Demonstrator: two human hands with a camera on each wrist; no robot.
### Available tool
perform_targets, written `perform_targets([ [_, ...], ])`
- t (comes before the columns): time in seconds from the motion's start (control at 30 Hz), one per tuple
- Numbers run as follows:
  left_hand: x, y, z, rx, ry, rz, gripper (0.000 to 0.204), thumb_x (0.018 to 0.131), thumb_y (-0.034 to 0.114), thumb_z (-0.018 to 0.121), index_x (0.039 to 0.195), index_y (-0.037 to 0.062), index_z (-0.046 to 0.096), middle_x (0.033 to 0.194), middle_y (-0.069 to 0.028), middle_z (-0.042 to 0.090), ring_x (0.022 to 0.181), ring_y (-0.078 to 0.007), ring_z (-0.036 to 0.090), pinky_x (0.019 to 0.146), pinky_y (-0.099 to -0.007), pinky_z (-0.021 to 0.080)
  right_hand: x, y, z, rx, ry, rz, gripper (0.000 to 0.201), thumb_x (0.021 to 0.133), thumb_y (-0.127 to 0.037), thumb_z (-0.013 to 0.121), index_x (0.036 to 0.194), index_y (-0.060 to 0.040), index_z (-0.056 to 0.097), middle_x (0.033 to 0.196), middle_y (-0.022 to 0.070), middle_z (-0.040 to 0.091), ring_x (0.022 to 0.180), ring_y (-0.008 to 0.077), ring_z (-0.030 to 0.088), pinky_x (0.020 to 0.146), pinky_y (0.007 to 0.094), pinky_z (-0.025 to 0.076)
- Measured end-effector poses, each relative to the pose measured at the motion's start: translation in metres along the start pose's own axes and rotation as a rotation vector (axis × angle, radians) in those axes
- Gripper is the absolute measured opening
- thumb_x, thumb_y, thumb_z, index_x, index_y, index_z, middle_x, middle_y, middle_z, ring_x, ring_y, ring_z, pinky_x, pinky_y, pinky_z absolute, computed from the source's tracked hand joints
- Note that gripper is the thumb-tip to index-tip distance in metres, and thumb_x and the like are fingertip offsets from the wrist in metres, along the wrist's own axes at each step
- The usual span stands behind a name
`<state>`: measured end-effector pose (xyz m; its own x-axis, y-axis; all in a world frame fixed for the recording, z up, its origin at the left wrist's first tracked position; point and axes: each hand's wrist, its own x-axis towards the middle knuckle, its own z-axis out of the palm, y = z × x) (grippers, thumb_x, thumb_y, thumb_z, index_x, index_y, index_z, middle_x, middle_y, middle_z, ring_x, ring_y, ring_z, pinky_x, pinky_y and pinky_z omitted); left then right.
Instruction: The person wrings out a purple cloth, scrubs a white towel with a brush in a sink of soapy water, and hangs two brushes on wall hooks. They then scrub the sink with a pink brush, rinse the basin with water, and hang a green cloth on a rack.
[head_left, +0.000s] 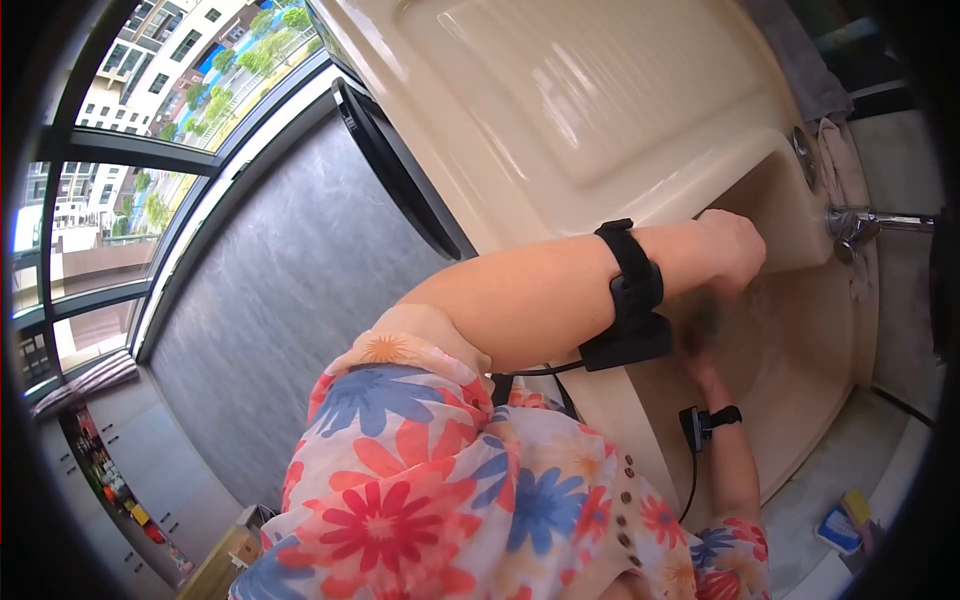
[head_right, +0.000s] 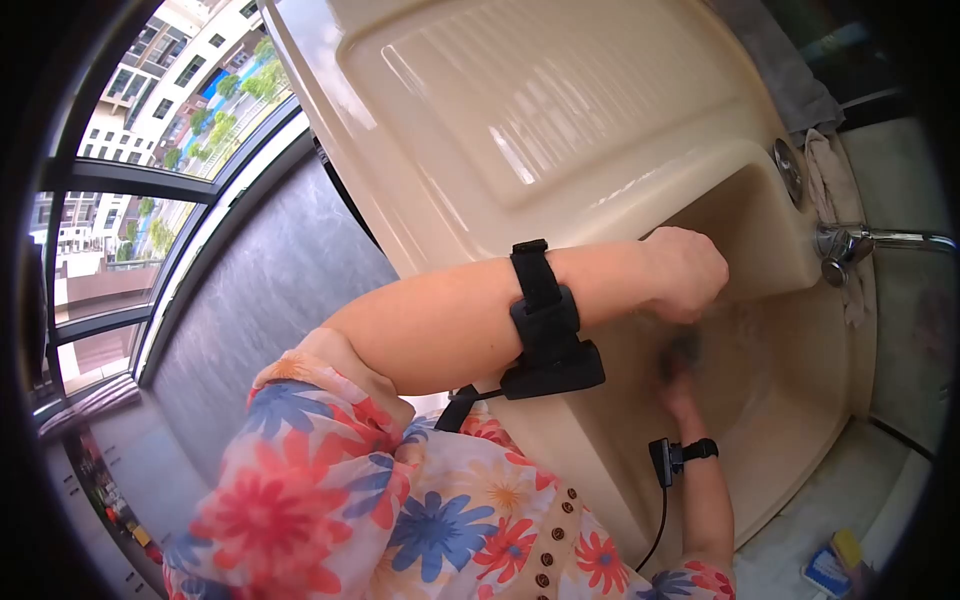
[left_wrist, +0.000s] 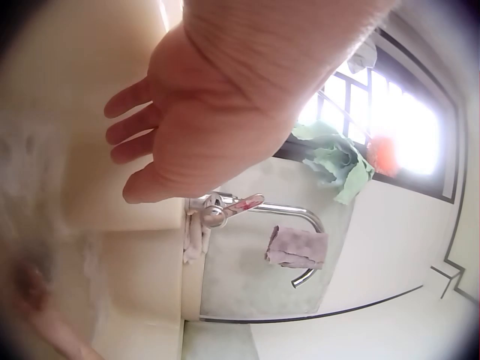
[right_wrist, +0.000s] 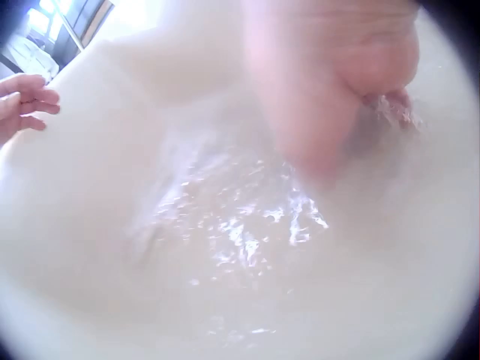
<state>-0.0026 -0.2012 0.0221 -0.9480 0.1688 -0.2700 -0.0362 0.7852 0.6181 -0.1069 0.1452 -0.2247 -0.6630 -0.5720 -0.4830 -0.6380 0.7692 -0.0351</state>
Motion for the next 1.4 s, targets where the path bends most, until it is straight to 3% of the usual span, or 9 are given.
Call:
perform_targets([
  [0.07, 0.007, 0.001, 0.005, -0.018, 0.01, -0.01, 0.021, 0.071, 0.013, 0.06, 0.09, 0.009, 0.068, 0.093, -0.0071, 0.065, 0.092, -0.0225, 0.062, 0.073, -0.0334, 0.05, 0.001, -0.014, -0.024, 0.572, -0.179, -0.177, 0.044, 0.083, -0.011, 0.054, 0.124, 0.0022, 0.044, 0.125, 0.0198, 0.048, 0.116, 0.027, 0.048, 0.093, 0.0354, 0.04],
  [0.23, 0.005, -0.002, 0.004, -0.029, 0.02, 0.0, 0.021, 0.071, 0.015, 0.059, 0.089, 0.0077, 0.068, 0.093, -0.0086, 0.065, 0.093, -0.0241, 0.061, 0.074, -0.0339, 0.05, -0.002, 0.071, 0.009, 0.381, 0.024, 0.043, 0.045, 0.086, -0.017, 0.052, 0.127, -0.001, 0.043, 0.124, 0.0148, 0.05, 0.112, 0.0265, 0.049, 0.095, 0.0351, 0.039],
  [0.43, 0.003, -0.002, 0.008, -0.217, 0.288, 0.078, 0.026, 0.065, 0.014, 0.054, 0.085, 0.0017, 0.067, 0.087, -0.0184, 0.064, 0.088, -0.033, 0.061, 0.078, -0.0384, 0.048, 0.006, -0.052, -0.085, 1.196, -0.42, 0.241, 0.053, 0.086, -0.033, 0.056, 0.132, -0.0137, 0.04, 0.114, -0.0004, 0.056, 0.094, 0.0123, 0.054, 0.073, 0.0294, 0.043],
  [0.57, 0.01, 0.0, 0.007, -0.554, 0.281, 0.001, 0.051, 0.082, 0.037, 0.057, 0.117, 0.0008, 0.053, 0.107, -0.0175, 0.06, 0.104, -0.0293, 0.055, 0.091, -0.0377, 0.042, -0.02, -0.112, -0.201, 1.32, -0.274, -0.091, 0.039, 0.09, -0.035, 0.05, 0.12, -0.0097, 0.05, 0.107, 0.002, 0.059, 0.095, 0.016, 0.058, 0.072, 0.0306, 0.045],
  [0.73, 0.027, 0.008, 0.015, -1.321, 0.006, -0.221, 0.046, 0.083, 0.047, 0.054, 0.1, 0.0051, 0.059, 0.092, -0.0086, 0.062, 0.085, -0.0227, 0.06, 0.075, -0.0436, 0.049, -0.017, -0.156, -0.235, 2.13, -0.228, -0.509, 0.025, 0.093, -0.024, 0.042, 0.097, -0.0037, 0.056, 0.089, 0.009, 0.061, 0.08, 0.0209, 0.061, 0.074, 0.0377, 0.05],
  [0.83, 0.044, 0.007, 0.036, -1.607, -0.039, -0.382, 0.028, 0.082, 0.036, 0.06, 0.083, 0.0084, 0.06, 0.075, -0.0035, 0.059, 0.072, -0.0149, 0.057, 0.059, -0.0361, 0.049, -0.016, -0.201, -0.222, 1.628, 0.243, 0.026, 0.024, 0.092, -0.017, 0.037, 0.082, -0.0008, 0.053, 0.074, 0.0081, 0.059, 0.068, 0.0198, 0.059, 0.06, 0.0334, 0.049],
  [0.87, 0.058, -0.002, 0.059, -1.667, 0.101, -0.336, 0.024, 0.08, 0.031, 0.062, 0.081, 0.0066, 0.061, 0.076, -0.0052, 0.06, 0.072, -0.015, 0.057, 0.06, -0.0332, 0.048, 0.01, -0.211, -0.185, 1.181, 0.904, -0.048, 0.025, 0.089, -0.015, 0.04, 0.077, 0.0032, 0.052, 0.07, 0.0233, 0.059, 0.068, 0.0378, 0.06, 0.057, 0.0428, 0.047],
  [1.13, 0.05, -0.005, 0.059, -1.47, 0.21, -0.321, 0.016, 0.079, 0.012, 0.056, 0.073, -0.002, 0.058, 0.072, -0.0133, 0.06, 0.07, -0.0216, 0.059, 0.064, -0.0306, 0.047, -0.015, -0.192, -0.184, 0.602, 0.494, -0.359, 0.015, 0.076, -0.009, 0.05, 0.088, -0.0012, 0.055, 0.082, 0.0201, 0.061, 0.078, 0.036, 0.06, 0.068, 0.045, 0.048],
  [1.4, 0.04, 0.005, 0.048, -0.98, 0.123, -0.128, 0.029, 0.087, 0.031, 0.052, 0.094, 0.0043, 0.059, 0.086, -0.0047, 0.062, 0.077, -0.0163, 0.058, 0.062, -0.0275, 0.044, -0.034, -0.109, -0.193, 0.987, -0.01, -0.189, 0.039, 0.08, -0.032, 0.06, 0.109, -0.0055, 0.058, 0.092, 0.0098, 0.063, 0.085, 0.0197, 0.059, 0.071, 0.0319, 0.046],
])
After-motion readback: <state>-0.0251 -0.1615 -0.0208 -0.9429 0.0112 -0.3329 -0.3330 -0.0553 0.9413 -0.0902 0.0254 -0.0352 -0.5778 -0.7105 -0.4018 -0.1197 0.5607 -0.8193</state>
